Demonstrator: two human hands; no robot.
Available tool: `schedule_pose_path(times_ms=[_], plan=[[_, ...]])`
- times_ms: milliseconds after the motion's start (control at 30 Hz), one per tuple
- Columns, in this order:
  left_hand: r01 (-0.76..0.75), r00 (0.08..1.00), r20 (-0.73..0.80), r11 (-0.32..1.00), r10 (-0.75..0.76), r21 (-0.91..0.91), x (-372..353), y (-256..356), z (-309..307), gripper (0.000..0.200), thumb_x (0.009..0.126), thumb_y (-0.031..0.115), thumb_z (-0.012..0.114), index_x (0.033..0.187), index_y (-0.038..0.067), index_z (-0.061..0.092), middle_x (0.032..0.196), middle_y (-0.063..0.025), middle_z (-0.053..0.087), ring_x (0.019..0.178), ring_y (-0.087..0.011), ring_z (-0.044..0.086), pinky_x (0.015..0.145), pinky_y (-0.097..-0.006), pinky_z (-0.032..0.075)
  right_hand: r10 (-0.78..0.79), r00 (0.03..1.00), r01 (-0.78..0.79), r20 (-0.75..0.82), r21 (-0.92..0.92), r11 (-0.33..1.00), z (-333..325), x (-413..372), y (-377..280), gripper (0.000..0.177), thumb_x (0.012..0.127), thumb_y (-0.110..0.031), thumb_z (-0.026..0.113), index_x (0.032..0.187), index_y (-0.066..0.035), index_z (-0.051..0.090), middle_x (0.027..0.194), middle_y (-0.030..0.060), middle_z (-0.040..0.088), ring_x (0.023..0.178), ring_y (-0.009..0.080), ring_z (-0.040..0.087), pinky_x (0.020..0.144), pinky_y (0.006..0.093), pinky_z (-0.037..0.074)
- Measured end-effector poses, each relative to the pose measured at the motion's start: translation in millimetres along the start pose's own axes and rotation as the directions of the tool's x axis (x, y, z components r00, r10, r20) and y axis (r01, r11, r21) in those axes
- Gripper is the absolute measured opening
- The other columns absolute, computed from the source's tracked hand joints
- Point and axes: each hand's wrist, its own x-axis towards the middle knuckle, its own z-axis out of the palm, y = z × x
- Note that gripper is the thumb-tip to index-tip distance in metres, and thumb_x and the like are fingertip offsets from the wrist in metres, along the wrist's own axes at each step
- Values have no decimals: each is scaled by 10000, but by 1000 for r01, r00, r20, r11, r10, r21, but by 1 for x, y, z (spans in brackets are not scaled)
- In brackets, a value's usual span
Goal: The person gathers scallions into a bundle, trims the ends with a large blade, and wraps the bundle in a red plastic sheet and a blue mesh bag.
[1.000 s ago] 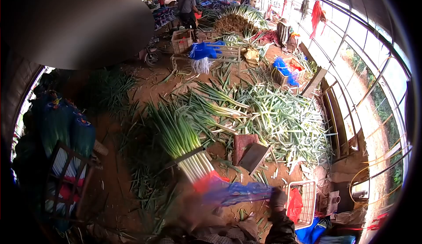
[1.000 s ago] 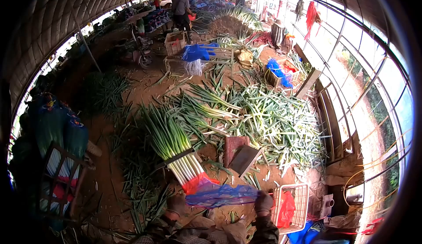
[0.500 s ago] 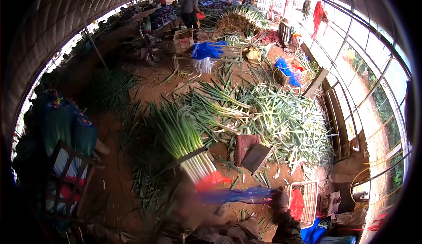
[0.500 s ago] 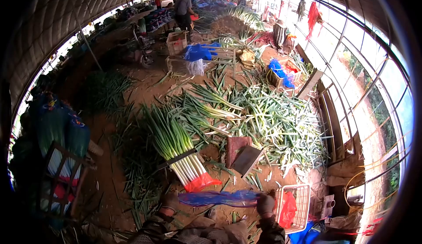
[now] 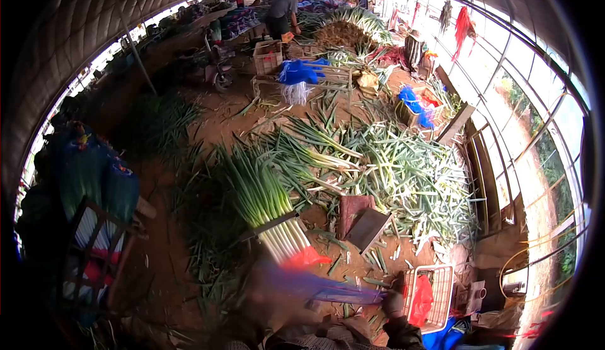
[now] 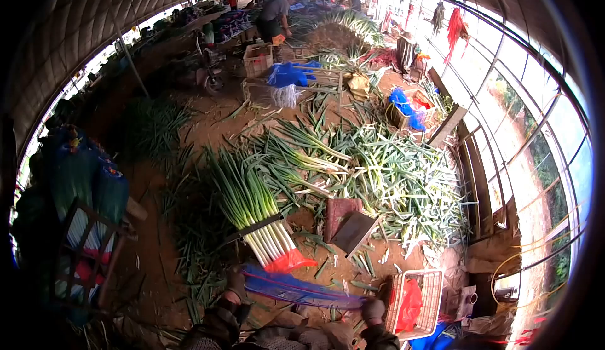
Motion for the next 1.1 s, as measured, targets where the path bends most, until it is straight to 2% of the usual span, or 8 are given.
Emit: schedule_pose_path(times_ms=[100, 233, 333, 467, 567, 667, 833, 1100], plan=[[-444, 882, 176, 646, 437, 621, -13, -72, 41, 264, 857, 175, 587, 1090, 104, 691, 872, -129, 703, 821, -299, 675, 766, -441, 517, 413, 811, -336, 414, 908, -252, -2, 36, 33, 199, 909, -221, 604, 938, -48, 701, 725, 95, 682, 631, 257, 680, 530, 403, 540], [-221, 973, 106, 712, 203, 667, -10, -94, 18, 275, 873, 214, 584, 1097, 93, 690, 913, -133, 700, 858, -291, 676, 779, -429, 521, -83, 917, -380, 390, 918, 116, -101, 52, -58, 257, 933, -199, 583, 1051, 15, 665, 735, 98, 663, 618, 245, 668, 535, 354, 540], [-70, 989, -64, 795, 135, 603, 20, -103, -24, 280, 894, 229, 569, 1106, 86, 684, 948, -125, 699, 882, -277, 672, 787, -416, 526, -436, 559, -516, 705, 707, 483, -124, 34, -123, 298, 975, -216, 561, 1155, 0, 658, 844, 75, 683, 699, 128, 644, 610, 273, 528], [-41, 980, -179, 970, 86, 239, 63, -94, -80, 291, 921, 250, 550, 1118, 77, 676, 996, -114, 696, 915, -259, 668, 798, -398, 532, -761, 286, 304, 582, 698, 648, -79, 17, -165, 219, 971, -191, 592, 1105, -36, 668, 887, 31, 670, 713, 110, 608, 618, 261, 516], [-219, 976, -21, 961, 219, -166, 81, -81, -95, 301, 941, 266, 535, 1127, 70, 670, 1031, -106, 694, 939, -245, 665, 807, -385, 536, -300, 586, -618, 753, 654, 435, -42, 27, -138, 260, 980, -272, 587, 985, -21, 655, 833, 83, 672, 667, 150, 623, 583, 287, 516], [133, 894, 422, 806, 154, -576, 64, -60, -51, 289, 952, 234, 529, 1133, 50, 660, 1050, -103, 692, 933, -222, 665, 802, -359, 537, 47, 792, -607, 609, 776, 173, -39, 59, -96, 287, 965, -309, 573, 961, -28, 632, 764, 85, 610, 600, 207, 601, 566, 351, 527], [-357, 746, 656, 900, 115, 249, 15, -44, 34, 340, 910, 293, 601, 1142, 54, 671, 1057, -112, 696, 927, -251, 660, 806, -377, 528, 404, 823, -311, 400, 912, -268, 13, 123, 25, 345, 992, -372, 504, 775, -109, 557, 620, 23, 524, 491, 181, 519, 450, 325, 454], [-115, 694, 644, 833, -323, 541, 64, -122, -15, 454, 844, 388, 717, 1157, 61, 689, 1067, -126, 702, 917, -297, 653, 811, -407, 514, -411, 668, -581, 620, 780, 233, -86, 97, -113, 117, 943, -209, 605, 945, -94, 625, 816, -3, 583, 704, 120, 554, 612, 305, 492]])
